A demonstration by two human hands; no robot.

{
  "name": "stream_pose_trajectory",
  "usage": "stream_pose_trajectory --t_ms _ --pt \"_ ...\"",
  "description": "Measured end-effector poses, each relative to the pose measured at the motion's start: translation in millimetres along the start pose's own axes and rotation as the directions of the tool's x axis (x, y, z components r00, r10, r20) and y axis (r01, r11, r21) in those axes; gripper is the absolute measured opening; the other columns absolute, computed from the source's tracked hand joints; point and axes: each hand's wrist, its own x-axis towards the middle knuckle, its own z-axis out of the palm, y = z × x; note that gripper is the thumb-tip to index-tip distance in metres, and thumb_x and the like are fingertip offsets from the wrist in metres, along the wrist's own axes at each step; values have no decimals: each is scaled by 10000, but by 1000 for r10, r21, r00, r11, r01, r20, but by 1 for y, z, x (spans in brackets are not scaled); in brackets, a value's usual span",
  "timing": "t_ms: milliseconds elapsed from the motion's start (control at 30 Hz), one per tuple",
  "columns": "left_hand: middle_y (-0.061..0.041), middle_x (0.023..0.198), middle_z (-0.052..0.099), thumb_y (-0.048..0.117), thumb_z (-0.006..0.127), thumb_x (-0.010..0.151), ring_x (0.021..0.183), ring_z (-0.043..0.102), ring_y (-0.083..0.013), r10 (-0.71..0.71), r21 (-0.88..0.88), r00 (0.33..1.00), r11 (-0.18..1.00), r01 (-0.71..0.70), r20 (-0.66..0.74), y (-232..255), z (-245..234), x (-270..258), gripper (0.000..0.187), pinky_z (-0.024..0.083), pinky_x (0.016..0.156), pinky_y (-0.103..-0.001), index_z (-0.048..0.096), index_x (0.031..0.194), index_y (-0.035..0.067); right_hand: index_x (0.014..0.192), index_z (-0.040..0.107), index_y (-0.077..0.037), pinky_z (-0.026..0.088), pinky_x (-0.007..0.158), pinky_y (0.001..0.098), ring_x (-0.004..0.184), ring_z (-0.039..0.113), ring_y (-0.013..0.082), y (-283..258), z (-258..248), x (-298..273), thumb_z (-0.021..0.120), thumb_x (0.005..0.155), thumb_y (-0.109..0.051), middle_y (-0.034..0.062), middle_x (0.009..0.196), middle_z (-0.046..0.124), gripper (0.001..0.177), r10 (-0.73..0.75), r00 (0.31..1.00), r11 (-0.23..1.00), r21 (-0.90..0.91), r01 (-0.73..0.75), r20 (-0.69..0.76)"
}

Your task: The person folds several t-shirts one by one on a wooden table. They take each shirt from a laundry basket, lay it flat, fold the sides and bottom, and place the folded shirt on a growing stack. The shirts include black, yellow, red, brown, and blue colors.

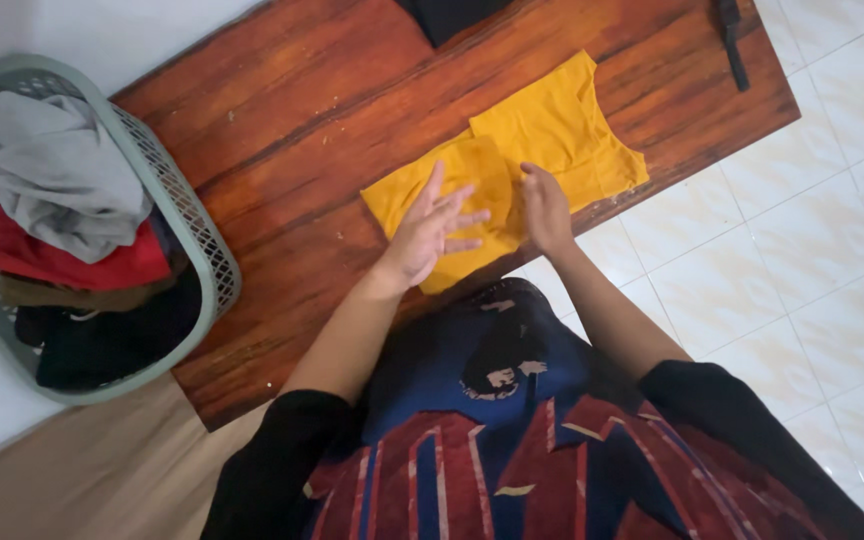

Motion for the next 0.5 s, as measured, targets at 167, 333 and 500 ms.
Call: stream_pose_trajectory --t_ms 167,333,500 --pt "-182 1391 650 257 703 1036 1237 667 -310 497 765 867 569 -301 -29 -27 -49 16 501 541 1020 -422 545 1484 99 1486 470 -21 542 840 397 1012 706 373 -18 -9 -10 651 944 -341 234 1205 636 655 311 950 941 130 -312 31" --pt "-276 1302 606 327 852 785 1200 589 -429 827 997 557 65 42 -77 -49 -113 18 819 447 1021 -478 460 1440 28 1440 491 -10 537 861 427 986 671 370 -42 2 -37 830 808 -334 229 1054 676 787 43 980 843 -534 68 194" --pt "-242 1277 648 375 797 812 1183 629 -380 506 870 738 438 226 -446 -57 -134 38 843 486 1008 -448 414 1485 40 1371 597 -62 538 898 453 1012 679 377 -41 12 -26 717 867 -198 192 1052 696 536 53 991 841 -540 20 119"
